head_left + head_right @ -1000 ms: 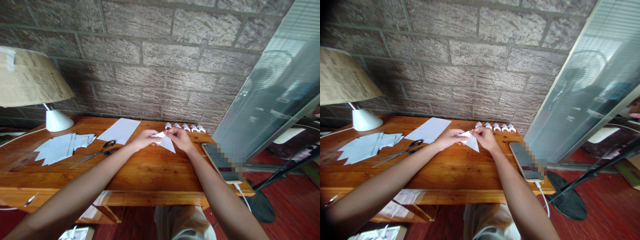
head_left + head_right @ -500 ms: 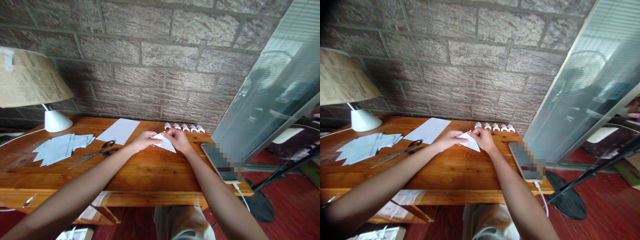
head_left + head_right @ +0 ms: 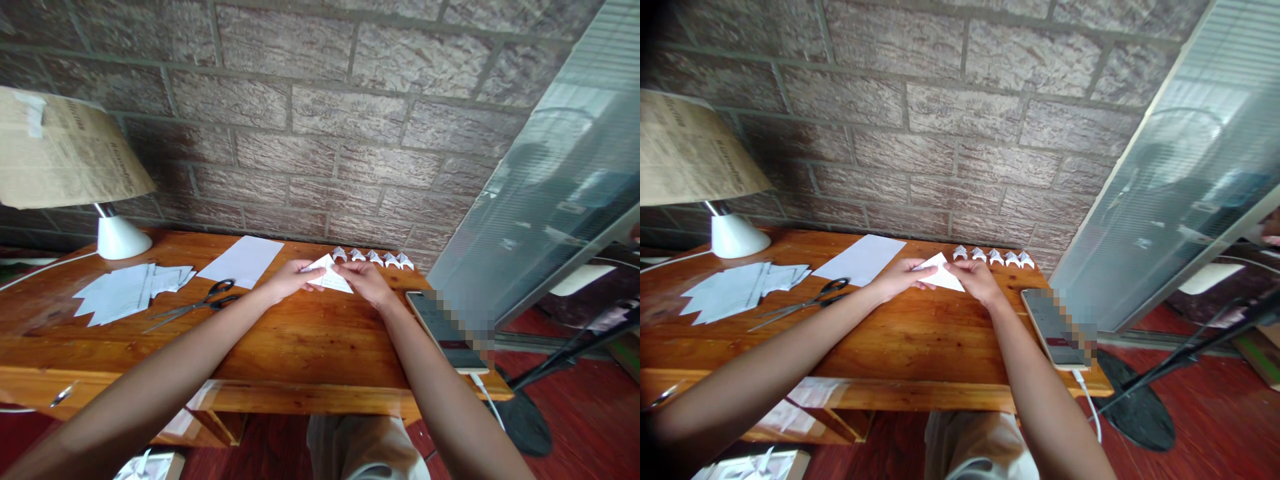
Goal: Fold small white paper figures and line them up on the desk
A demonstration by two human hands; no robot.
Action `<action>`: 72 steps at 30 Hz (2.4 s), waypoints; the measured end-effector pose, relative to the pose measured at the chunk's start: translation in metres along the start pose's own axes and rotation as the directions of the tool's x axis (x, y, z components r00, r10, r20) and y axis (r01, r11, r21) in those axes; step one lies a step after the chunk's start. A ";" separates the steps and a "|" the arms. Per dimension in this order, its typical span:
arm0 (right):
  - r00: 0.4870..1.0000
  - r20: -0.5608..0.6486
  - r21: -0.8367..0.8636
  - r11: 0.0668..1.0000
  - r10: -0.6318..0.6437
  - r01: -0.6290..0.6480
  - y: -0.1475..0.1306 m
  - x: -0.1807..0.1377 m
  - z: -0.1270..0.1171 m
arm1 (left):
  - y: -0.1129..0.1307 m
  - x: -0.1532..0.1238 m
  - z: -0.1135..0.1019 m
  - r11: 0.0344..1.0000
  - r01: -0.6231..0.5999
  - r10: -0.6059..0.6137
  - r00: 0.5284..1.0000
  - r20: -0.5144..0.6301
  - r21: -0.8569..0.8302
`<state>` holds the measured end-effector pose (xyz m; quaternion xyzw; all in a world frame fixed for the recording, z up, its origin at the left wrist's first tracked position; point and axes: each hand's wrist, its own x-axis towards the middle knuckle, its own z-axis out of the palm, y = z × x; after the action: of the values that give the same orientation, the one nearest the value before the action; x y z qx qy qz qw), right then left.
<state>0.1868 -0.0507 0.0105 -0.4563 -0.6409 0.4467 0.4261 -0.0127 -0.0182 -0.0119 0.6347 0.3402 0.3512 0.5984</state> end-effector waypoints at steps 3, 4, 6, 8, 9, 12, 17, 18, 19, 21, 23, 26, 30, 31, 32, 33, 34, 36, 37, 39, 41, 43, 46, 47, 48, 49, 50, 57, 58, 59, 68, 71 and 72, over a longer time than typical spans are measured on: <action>0.999 -0.048 -0.020 1.000 -0.019 0.018 0.002 0.002 0.000 | 0.000 0.000 0.000 0.999 0.028 -0.027 0.998 0.050 -0.016; 0.998 -0.060 -0.027 0.999 -0.019 0.018 0.003 0.002 0.000 | 0.000 0.001 -0.001 0.999 0.034 -0.032 0.997 0.069 -0.023; 0.997 -0.073 -0.044 0.999 -0.016 0.013 0.004 0.003 -0.001 | -0.001 0.002 -0.004 0.999 0.033 -0.030 0.994 0.109 -0.025; 0.997 -0.070 -0.055 0.998 -0.013 0.009 0.005 0.004 -0.001 | -0.003 0.003 -0.006 1.000 0.015 -0.013 0.991 0.136 -0.011; 0.998 -0.065 -0.056 0.998 -0.011 0.007 0.005 0.004 -0.001 | -0.004 0.003 -0.007 1.000 0.003 -0.004 0.990 0.142 0.001; 0.999 -0.054 -0.059 0.998 -0.003 -0.001 0.006 0.004 -0.001 | -0.005 0.003 -0.007 0.999 -0.019 0.014 0.991 0.130 0.041; 0.998 -0.061 -0.062 0.998 0.019 -0.023 0.010 0.005 -0.001 | -0.004 0.001 -0.002 0.997 -0.020 0.012 0.993 0.113 0.070; 0.998 -0.067 -0.068 0.997 0.020 -0.025 0.011 0.006 -0.002 | -0.004 0.000 -0.002 0.997 -0.020 0.011 0.994 0.113 0.073; 0.997 -0.072 -0.077 0.997 0.019 -0.024 0.012 0.006 -0.002 | -0.003 0.000 -0.001 0.997 -0.021 0.012 0.994 0.113 0.076; 0.997 -0.082 -0.090 0.996 0.015 -0.023 0.013 0.006 -0.002 | -0.002 -0.001 0.000 0.996 -0.027 0.017 0.994 0.111 0.086; 0.996 -0.091 -0.095 0.995 0.015 -0.024 0.013 0.007 -0.003 | 0.000 -0.002 0.000 0.994 -0.032 0.021 0.994 0.103 0.101; 0.995 -0.100 -0.103 0.994 0.015 -0.025 0.013 0.007 -0.002 | 0.000 -0.002 0.000 0.992 -0.042 0.032 0.996 0.085 0.118; 0.993 -0.114 -0.120 0.993 0.006 -0.020 0.014 0.007 -0.001 | -0.002 -0.002 0.000 0.991 -0.048 0.038 0.996 0.078 0.128; 0.993 -0.119 -0.127 0.992 0.000 -0.016 0.014 0.007 -0.001 | -0.002 -0.002 0.000 0.991 -0.040 0.031 0.997 0.077 0.126; 0.992 -0.123 -0.133 0.991 -0.006 -0.010 0.014 0.007 -0.001 | -0.003 -0.001 0.000 0.992 -0.030 0.021 0.997 0.076 0.122; 0.992 -0.126 -0.138 0.990 -0.013 -0.005 0.014 0.006 0.000 | -0.003 -0.001 0.000 0.993 -0.021 0.012 0.997 0.078 0.113; 0.991 -0.130 -0.140 0.990 -0.017 -0.001 0.014 0.006 0.000 | -0.004 -0.001 0.000 0.995 -0.013 0.004 0.997 0.081 0.102; 0.991 -0.135 -0.143 0.990 -0.023 0.004 0.013 0.006 0.001 | -0.004 -0.001 -0.001 0.997 0.004 -0.011 0.996 0.089 0.075; 0.991 -0.135 -0.147 0.989 -0.024 0.004 0.013 0.006 0.002 | -0.004 -0.001 -0.001 0.998 0.013 -0.019 0.996 0.091 0.061; 0.992 -0.124 -0.155 0.988 -0.023 0.003 0.012 0.005 0.002 | -0.004 -0.001 -0.002 0.999 0.029 -0.033 0.995 0.090 0.040; 0.995 -0.100 -0.156 0.988 -0.015 0.000 0.012 0.005 0.002 | -0.003 -0.002 -0.003 0.998 0.032 -0.036 0.996 0.084 0.056; 0.998 -0.068 -0.144 0.990 -0.003 -0.007 0.011 0.004 0.002 | -0.001 -0.003 -0.003 0.994 0.021 -0.029 0.997 0.074 0.110; 1.000 -0.012 -0.141 0.990 0.003 -0.004 0.009 0.002 0.004 | 0.000 -0.003 -0.003 0.991 -0.018 0.008 0.997 0.075 0.130; 1.000 0.003 -0.151 0.989 -0.002 0.002 0.009 0.002 0.004 | 0.000 -0.003 -0.002 0.994 -0.031 0.022 0.996 0.083 0.106; 1.000 0.013 -0.160 0.987 -0.007 0.010 0.009 0.001 0.005 | 0.000 -0.003 -0.001 0.996 -0.040 0.033 0.995 0.089 0.077; 1.000 0.017 -0.165 0.986 -0.012 0.014 0.008 0.001 0.006 | 0.000 -0.003 -0.001 0.998 -0.045 0.041 0.995 0.089 0.049; 1.000 0.011 -0.161 0.987 -0.015 0.017 0.008 0.001 0.006 | -0.001 -0.002 0.000 0.999 -0.048 0.046 0.996 0.080 0.024; 0.993 -0.100 0.190 0.981 0.062 -0.042 -0.002 0.001 0.005 | -0.002 0.008 -0.007 0.953 -0.044 0.031 0.998 -0.050 -0.300; 0.994 -0.085 0.214 0.975 0.073 -0.053 -0.003 0.001 0.006 | -0.002 0.009 -0.008 0.941 -0.044 0.022 0.997 -0.068 -0.337; 0.995 -0.059 0.214 0.975 0.075 -0.061 -0.003 0.000 0.007 | -0.002 0.010 -0.009 0.930 -0.047 0.016 0.996 -0.089 -0.363; 0.997 0.004 0.123 0.990 0.074 -0.073 0.004 -0.001 0.012 | -0.001 0.007 -0.001 0.906 -0.055 0.009 0.994 -0.112 -0.419; 0.998 -0.002 0.109 0.992 0.064 -0.063 0.004 0.000 0.012 | -0.001 0.007 -0.001 0.904 -0.044 -0.002 0.994 -0.107 -0.425; 0.998 0.002 0.102 0.993 0.057 -0.057 0.004 0.000 0.012 | -0.001 0.007 -0.001 0.904 -0.046 -0.001 0.994 -0.110 -0.425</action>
<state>0.1763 -0.0519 0.0037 -0.4523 -0.6039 0.4904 0.4362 -0.0101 -0.0117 -0.0127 0.4724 0.2795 0.4575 0.6995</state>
